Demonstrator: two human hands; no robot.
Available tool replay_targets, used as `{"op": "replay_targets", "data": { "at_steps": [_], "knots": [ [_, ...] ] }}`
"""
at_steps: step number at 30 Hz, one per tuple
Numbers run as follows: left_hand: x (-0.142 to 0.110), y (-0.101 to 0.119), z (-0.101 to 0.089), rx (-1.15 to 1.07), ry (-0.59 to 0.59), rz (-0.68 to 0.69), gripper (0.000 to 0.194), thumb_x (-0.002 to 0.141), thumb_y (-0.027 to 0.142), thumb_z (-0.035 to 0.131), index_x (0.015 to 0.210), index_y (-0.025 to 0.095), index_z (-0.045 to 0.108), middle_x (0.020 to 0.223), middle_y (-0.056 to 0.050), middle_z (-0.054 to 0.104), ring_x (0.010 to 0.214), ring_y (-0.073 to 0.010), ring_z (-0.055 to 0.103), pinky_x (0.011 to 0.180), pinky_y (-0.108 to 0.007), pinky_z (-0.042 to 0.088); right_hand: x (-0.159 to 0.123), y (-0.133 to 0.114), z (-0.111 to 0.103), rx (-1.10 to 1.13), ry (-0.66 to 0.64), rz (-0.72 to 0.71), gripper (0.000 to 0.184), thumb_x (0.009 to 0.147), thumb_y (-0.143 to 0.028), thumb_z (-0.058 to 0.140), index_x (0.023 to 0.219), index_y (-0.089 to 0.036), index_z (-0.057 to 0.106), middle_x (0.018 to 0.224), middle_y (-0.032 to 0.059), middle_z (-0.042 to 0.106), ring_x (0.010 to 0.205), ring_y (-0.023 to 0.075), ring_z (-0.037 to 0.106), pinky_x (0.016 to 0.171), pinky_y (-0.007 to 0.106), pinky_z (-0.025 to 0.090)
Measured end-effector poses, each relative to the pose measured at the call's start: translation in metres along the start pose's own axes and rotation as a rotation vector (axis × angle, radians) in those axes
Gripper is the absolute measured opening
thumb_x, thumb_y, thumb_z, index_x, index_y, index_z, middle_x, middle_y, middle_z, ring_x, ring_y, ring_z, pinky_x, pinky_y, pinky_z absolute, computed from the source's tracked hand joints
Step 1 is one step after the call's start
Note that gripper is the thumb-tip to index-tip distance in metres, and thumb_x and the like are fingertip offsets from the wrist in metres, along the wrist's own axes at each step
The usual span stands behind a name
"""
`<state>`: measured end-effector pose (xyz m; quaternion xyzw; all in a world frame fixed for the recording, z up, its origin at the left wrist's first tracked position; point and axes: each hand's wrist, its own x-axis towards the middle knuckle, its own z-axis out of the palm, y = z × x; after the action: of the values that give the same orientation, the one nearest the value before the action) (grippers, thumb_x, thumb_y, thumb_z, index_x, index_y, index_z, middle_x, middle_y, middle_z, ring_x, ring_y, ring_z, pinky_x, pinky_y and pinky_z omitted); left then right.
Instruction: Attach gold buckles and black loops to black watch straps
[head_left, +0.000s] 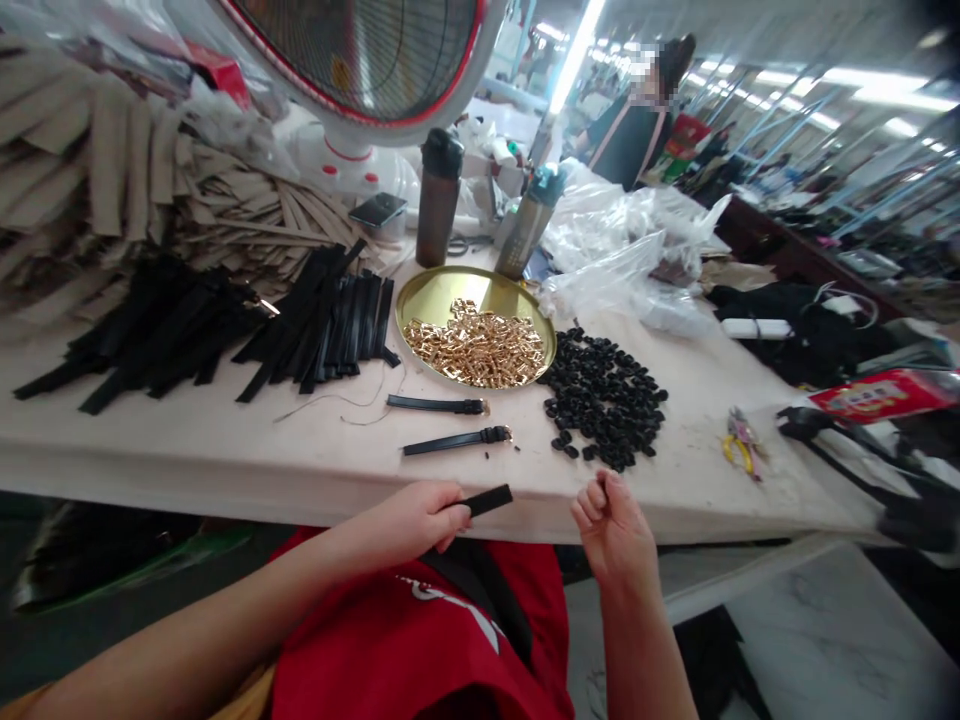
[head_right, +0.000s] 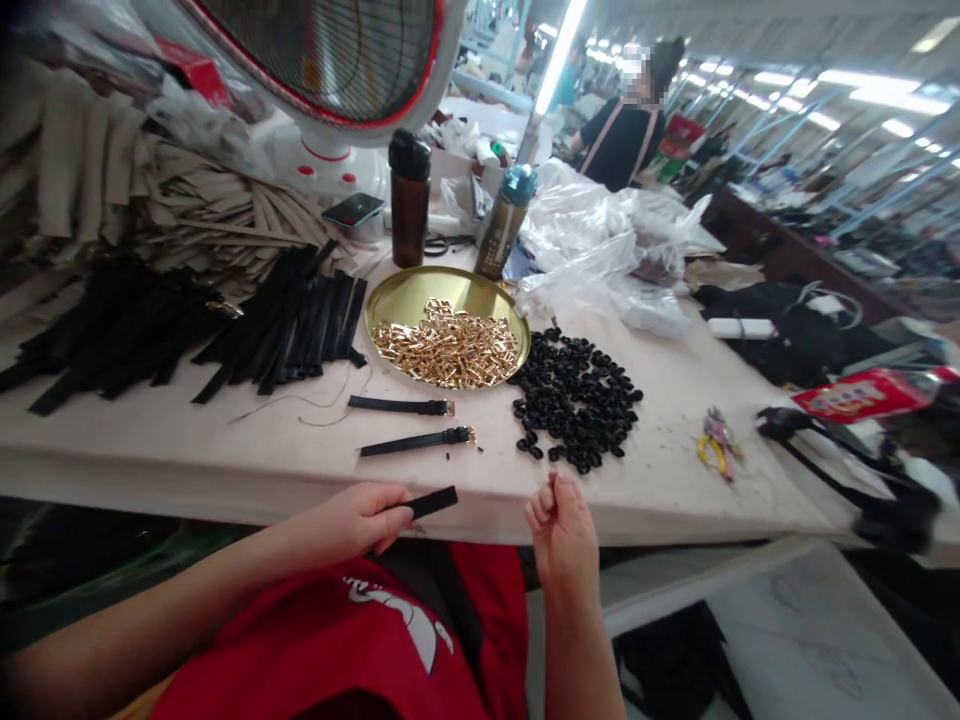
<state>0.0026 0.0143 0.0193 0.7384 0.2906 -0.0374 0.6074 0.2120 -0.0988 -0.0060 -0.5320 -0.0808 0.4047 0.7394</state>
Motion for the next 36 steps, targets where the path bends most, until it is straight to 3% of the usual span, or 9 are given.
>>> {"op": "replay_targets", "data": {
  "at_steps": [4,8,11,19,24,28,30,33,36],
  "knots": [
    [0.003,0.001,0.004,-0.099,0.052,-0.025,0.027,0.08,0.039,0.036,0.082,0.017,0.052,0.058,0.004,0.05,0.046,-0.0091,0.04,0.044,-0.019,0.03,0.026,-0.007,-0.018,-0.268,0.013,-0.027,0.035,0.07,-0.049,0.057,0.09,-0.021,0.055,0.065,-0.0048,0.05,0.048,0.0075,0.041,0.043,0.021,0.032],
    [0.004,0.004,0.006,-0.121,0.089,-0.009,0.026,0.079,0.038,0.037,0.081,0.017,0.053,0.06,0.004,0.052,0.046,-0.0086,0.041,0.044,-0.018,0.029,0.056,-0.003,-0.004,-1.034,-0.009,-0.435,0.027,0.079,-0.038,0.047,0.095,-0.018,0.056,0.073,0.0027,0.06,0.062,0.0156,0.052,0.058,0.029,0.039],
    [0.003,0.0,0.002,-0.121,0.157,0.002,0.025,0.079,0.037,0.038,0.075,0.017,0.051,0.057,0.004,0.05,0.046,-0.0079,0.039,0.045,-0.018,0.029,0.073,0.005,0.017,-1.606,-0.133,-0.738,0.026,0.083,-0.025,0.039,0.096,-0.015,0.059,0.085,0.0094,0.063,0.079,0.0204,0.053,0.072,0.033,0.036],
    [0.012,-0.009,-0.016,-0.258,0.222,-0.067,0.024,0.079,0.038,0.038,0.076,0.017,0.047,0.056,0.005,0.046,0.043,-0.0074,0.037,0.042,-0.018,0.027,0.099,0.009,0.066,-1.876,-0.225,-0.938,0.024,0.083,-0.03,0.044,0.095,-0.018,0.06,0.092,0.0089,0.061,0.082,0.0215,0.051,0.071,0.031,0.032],
    [0.02,-0.006,-0.026,-0.247,0.232,-0.05,0.021,0.08,0.035,0.038,0.075,0.017,0.048,0.056,0.005,0.048,0.047,-0.0079,0.04,0.047,-0.018,0.03,0.121,0.018,0.105,-1.861,-0.218,-0.833,0.018,0.078,-0.031,0.05,0.074,-0.018,0.061,0.078,0.0085,0.061,0.073,0.021,0.053,0.064,0.031,0.031],
    [0.022,-0.009,-0.035,-0.282,0.23,-0.052,0.022,0.08,0.036,0.038,0.071,0.017,0.046,0.056,0.005,0.048,0.048,-0.0076,0.04,0.047,-0.018,0.031,0.127,0.021,0.11,-1.77,-0.202,-0.729,0.016,0.075,-0.023,0.048,0.065,-0.017,0.059,0.068,0.0062,0.06,0.064,0.0179,0.051,0.06,0.03,0.032],
    [0.026,-0.011,-0.038,-0.329,0.253,-0.038,0.024,0.081,0.037,0.038,0.071,0.017,0.046,0.056,0.005,0.047,0.046,-0.0069,0.038,0.045,-0.018,0.03,0.118,0.016,0.106,-1.496,-0.205,-0.578,0.014,0.075,-0.027,0.051,0.067,-0.018,0.058,0.063,0.0029,0.058,0.059,0.0159,0.049,0.057,0.029,0.033],
    [0.035,-0.009,-0.04,-0.445,0.323,0.013,0.025,0.082,0.039,0.038,0.076,0.016,0.046,0.056,0.005,0.045,0.043,-0.006,0.035,0.042,-0.018,0.028,0.09,0.011,0.104,-0.804,-0.248,-0.149,0.017,0.069,-0.036,0.061,0.072,-0.019,0.058,0.062,-0.0011,0.057,0.054,0.0119,0.046,0.055,0.026,0.036],
    [0.043,-0.003,-0.039,-0.558,0.366,0.077,0.024,0.08,0.04,0.042,0.081,0.016,0.045,0.058,0.006,0.043,0.042,-0.0054,0.034,0.04,-0.018,0.027,0.054,0.017,0.108,-0.339,-0.288,0.163,0.02,0.062,-0.033,0.069,0.072,-0.019,0.058,0.066,-0.0023,0.058,0.055,0.0089,0.047,0.056,0.023,0.038]
  ]
}}
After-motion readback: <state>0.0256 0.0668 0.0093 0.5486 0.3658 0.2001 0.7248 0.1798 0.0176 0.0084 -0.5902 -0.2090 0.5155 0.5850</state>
